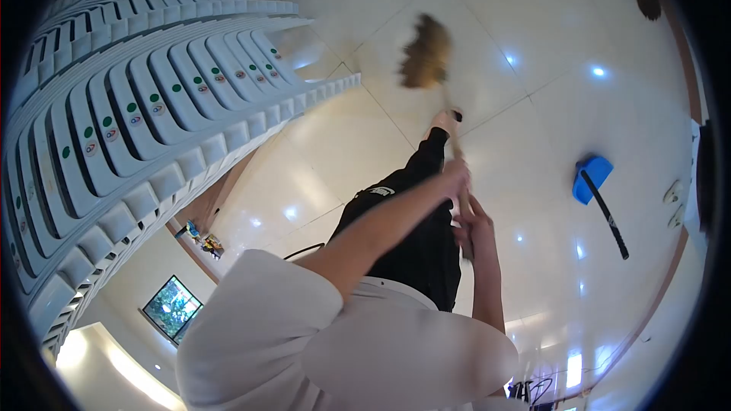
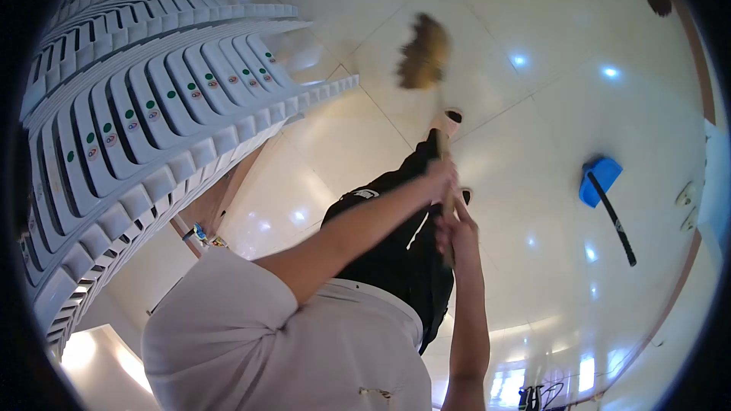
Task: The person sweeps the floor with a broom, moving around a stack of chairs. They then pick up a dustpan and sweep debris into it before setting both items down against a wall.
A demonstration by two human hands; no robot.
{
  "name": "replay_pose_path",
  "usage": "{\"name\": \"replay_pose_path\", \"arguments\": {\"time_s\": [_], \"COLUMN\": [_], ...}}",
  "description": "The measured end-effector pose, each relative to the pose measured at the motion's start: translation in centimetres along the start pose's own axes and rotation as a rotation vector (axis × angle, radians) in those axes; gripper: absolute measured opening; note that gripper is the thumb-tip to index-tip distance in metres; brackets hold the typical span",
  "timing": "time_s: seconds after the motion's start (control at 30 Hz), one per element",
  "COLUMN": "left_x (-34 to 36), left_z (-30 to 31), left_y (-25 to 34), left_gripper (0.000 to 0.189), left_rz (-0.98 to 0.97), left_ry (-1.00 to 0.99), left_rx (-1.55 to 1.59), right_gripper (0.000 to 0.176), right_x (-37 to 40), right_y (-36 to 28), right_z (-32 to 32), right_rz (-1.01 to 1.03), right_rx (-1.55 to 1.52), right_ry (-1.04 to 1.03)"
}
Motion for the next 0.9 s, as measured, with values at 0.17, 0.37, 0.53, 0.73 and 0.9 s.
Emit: {"name": "replay_pose_path", "arguments": {"time_s": [0.17,0.37,0.53,0.73,0.9], "left_x": [4.6,11.6,15.3,16.4,13.6], "left_z": [-9.5,-10.4,-6.5,0.2,10.4], "left_y": [-5.0,1.5,14.7,34.5,55.0], "left_gripper": [0.031,0.032,0.029,0.018,0.021], "left_rz": [0.163,0.063,-0.280,-0.547,-0.703], "left_ry": [-0.209,-0.225,-0.179,-0.109,-0.041], "left_rx": [0.004,-0.021,0.061,0.282,0.411], "right_gripper": [0.055,0.057,0.056,0.051,0.050], "right_x": [7.4,11.4,8.1,-2.2,-15.3], "right_y": [-2.9,-5.5,-7.4,-14.9,-21.4], "right_z": [1.3,-4.3,-13.3,-26.3,-42.0], "right_rz": [0.117,0.251,0.102,0.035,-0.195], "right_rx": [-0.099,-0.164,-0.205,0.002,0.079], "right_ry": [0.233,0.148,-0.308,-0.534,-0.703]}}
Point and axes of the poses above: each hand's wrist, its own x-axis away from the middle knuckle, its own z-axis out of the back of the hand, y = z × x, the point moved 10 cm from there along -x, towards the middle knuckle, and after that the axes turned 7 degrees about -y, right-handed, at the moved point
